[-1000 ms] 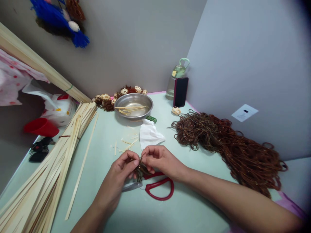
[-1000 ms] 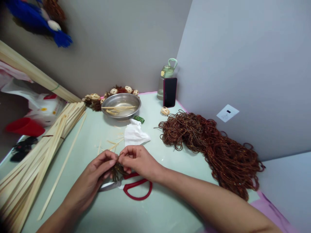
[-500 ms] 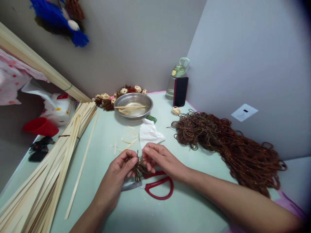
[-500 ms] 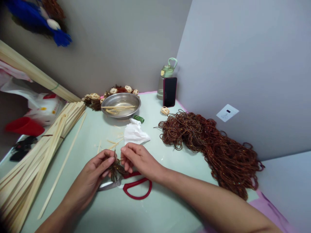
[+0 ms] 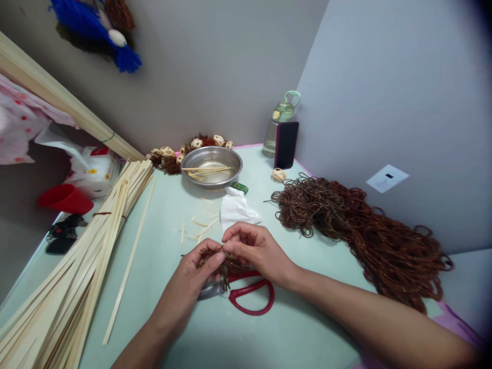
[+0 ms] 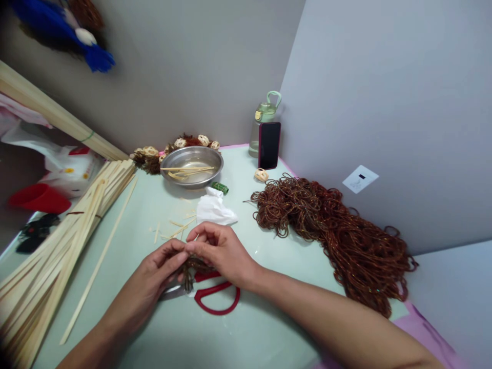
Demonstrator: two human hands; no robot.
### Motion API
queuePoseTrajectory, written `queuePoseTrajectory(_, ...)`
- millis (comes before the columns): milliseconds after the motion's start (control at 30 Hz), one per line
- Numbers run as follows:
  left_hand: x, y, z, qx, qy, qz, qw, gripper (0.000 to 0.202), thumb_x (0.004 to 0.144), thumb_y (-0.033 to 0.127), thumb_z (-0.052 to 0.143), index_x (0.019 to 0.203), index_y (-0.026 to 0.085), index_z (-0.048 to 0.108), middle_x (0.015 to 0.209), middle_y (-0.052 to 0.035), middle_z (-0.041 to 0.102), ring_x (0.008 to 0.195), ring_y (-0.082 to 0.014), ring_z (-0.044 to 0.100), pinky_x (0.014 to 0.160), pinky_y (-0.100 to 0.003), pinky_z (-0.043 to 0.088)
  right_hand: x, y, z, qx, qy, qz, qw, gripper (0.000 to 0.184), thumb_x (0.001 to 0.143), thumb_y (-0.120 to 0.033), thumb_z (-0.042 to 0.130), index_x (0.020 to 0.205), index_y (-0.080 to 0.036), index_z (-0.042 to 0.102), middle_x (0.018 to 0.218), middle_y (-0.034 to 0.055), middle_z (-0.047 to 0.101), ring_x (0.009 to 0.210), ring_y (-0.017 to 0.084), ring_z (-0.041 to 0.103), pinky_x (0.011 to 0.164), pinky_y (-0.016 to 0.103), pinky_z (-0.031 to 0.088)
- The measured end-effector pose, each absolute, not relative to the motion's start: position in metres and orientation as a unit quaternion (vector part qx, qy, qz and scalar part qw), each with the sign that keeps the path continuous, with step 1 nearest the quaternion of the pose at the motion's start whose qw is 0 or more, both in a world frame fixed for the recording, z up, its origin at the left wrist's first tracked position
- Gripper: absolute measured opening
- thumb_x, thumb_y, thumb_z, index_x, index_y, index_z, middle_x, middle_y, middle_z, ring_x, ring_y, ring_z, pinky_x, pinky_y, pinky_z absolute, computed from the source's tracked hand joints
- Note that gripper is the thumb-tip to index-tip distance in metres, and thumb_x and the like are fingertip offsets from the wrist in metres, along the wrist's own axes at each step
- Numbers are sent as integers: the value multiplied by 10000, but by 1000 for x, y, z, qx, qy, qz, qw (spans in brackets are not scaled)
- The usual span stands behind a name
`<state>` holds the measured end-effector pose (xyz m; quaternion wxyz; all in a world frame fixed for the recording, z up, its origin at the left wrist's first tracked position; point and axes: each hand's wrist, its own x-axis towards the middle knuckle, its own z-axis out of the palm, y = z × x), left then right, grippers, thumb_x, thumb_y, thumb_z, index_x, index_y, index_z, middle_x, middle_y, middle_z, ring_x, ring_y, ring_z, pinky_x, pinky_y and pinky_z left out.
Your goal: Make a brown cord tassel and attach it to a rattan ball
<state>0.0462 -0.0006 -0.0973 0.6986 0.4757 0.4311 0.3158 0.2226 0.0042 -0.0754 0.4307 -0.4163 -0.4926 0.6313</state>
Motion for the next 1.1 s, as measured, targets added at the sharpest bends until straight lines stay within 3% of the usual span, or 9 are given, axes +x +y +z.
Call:
queuePoseTrajectory(167,45,-1,-96,472,427,343,691,184,911,416,601,880,236,575,752,47,511,651,-105,445,617,-224,351,222,5,-78,-406,-492,628,445,297,789,-377,751,910,-152,599,671,-50,532,561,77,464,559,215,391)
queuePoseTrajectory(267,45,-1,-96,481,418,324,699,193,880,399,648,850,225,570,745,45,501,657,-108,437,600,-221,339,224,5,-75,-404,-516,619,434,280,847,-392,695,939,-152,586,699,-40,532,598,87,472,587,224,398)
queuePoseTrajectory(400,45,-1,-96,480,427,337,688,201,881,397,646,833,221,563,723,49,471,655,-108,411,600,-219,334,228,4,-73,-426,-595,577,362,350,940,-466,553,780,-156,531,670,-39,463,605,87,396,558,219,329)
queuePoseTrajectory(533,45,-2,-95,474,438,339,685,193,883,410,639,869,229,575,750,47,480,678,-112,409,617,-216,339,229,4,-76,-426,-611,584,324,427,924,-496,567,679,-168,446,622,-56,370,580,82,323,522,218,272)
queuePoseTrajectory(767,47,-1,-92,467,447,358,674,187,897,421,616,883,237,582,760,46,454,637,-107,377,586,-215,320,224,5,-78,-413,-554,610,389,362,874,-487,642,814,-140,559,700,-23,514,628,96,449,588,229,368)
queuePoseTrajectory(1100,46,0,-93,472,446,346,677,188,855,384,664,812,217,588,715,43,473,624,-111,368,560,-215,301,224,3,-76,-418,-513,645,382,299,793,-390,738,814,-119,616,662,-27,539,597,89,450,577,229,356)
